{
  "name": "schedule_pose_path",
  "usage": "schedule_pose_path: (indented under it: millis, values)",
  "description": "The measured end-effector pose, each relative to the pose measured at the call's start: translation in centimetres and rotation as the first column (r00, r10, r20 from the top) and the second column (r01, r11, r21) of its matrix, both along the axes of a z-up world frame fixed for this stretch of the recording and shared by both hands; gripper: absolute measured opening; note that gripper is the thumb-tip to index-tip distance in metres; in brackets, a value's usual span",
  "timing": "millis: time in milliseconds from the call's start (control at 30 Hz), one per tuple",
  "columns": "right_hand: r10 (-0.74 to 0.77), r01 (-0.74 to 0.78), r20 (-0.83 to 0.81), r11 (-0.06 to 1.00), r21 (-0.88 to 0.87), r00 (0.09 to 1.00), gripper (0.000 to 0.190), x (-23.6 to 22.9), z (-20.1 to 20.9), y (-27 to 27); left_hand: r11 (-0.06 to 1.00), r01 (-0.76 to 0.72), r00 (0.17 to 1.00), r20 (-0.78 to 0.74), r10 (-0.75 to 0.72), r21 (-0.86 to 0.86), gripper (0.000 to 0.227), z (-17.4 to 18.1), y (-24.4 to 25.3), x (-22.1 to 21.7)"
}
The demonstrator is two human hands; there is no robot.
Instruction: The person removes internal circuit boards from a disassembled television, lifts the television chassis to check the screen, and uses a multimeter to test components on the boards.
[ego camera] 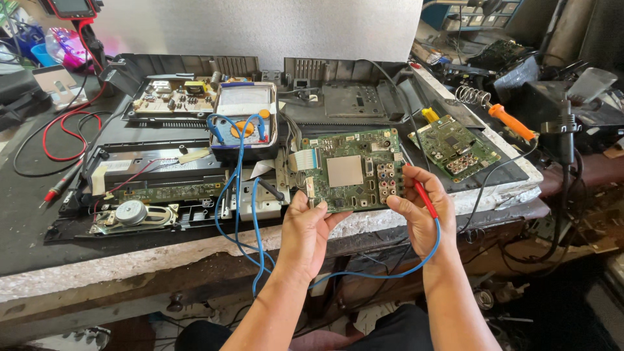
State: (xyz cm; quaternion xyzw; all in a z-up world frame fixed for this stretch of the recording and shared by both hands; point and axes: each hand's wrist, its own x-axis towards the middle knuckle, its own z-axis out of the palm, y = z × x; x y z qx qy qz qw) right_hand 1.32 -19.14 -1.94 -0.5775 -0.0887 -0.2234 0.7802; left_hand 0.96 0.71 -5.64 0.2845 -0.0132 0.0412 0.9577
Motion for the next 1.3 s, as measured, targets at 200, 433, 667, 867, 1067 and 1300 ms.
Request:
schedule_pose_path:
  millis: [200,433,667,867,1067,1300]
  values:
    - [-0.007,0.007,-0.036,1.0,0.01,0.999,0.065,-0.4,0.3,0.5,1.0,-0.008,0.999,0.032,0.008,0.014,0.02,-0.2,-0.1,0.5]
    - [-0.007,0.007,-0.032,1.0,-0.001,0.999,0.065,0.4,-1.3,-0.4,0.999,-0.05,0.998,0.036,0.05,0.015,0.022,-0.1,-0.2,0.4]
    - [-0.071,0.06,-0.114,0.994,-0.094,0.991,0.067,-0.9,-1.1,0.2,0.997,0.056,0.998,-0.014,-0.055,0.062,0.041,2.8,0.4,-1.6]
    - [-0.085,0.079,-0.087,0.995,-0.068,0.993,0.068,-1.2,-1.6,0.3,0.995,0.056,0.997,-0.053,-0.052,0.084,0.04,4.0,0.7,-2.2]
    - [-0.024,0.029,-0.111,0.999,0.044,0.994,0.064,-0.8,-2.1,-0.1,0.997,0.038,0.996,-0.088,-0.033,0.06,0.016,1.7,0.1,-0.7]
    - [0.074,-0.066,-0.072,0.992,0.105,0.995,0.066,0.2,-0.3,-0.5,0.996,0.058,0.977,-0.199,-0.071,-0.069,0.038,6.1,0.0,-1.3]
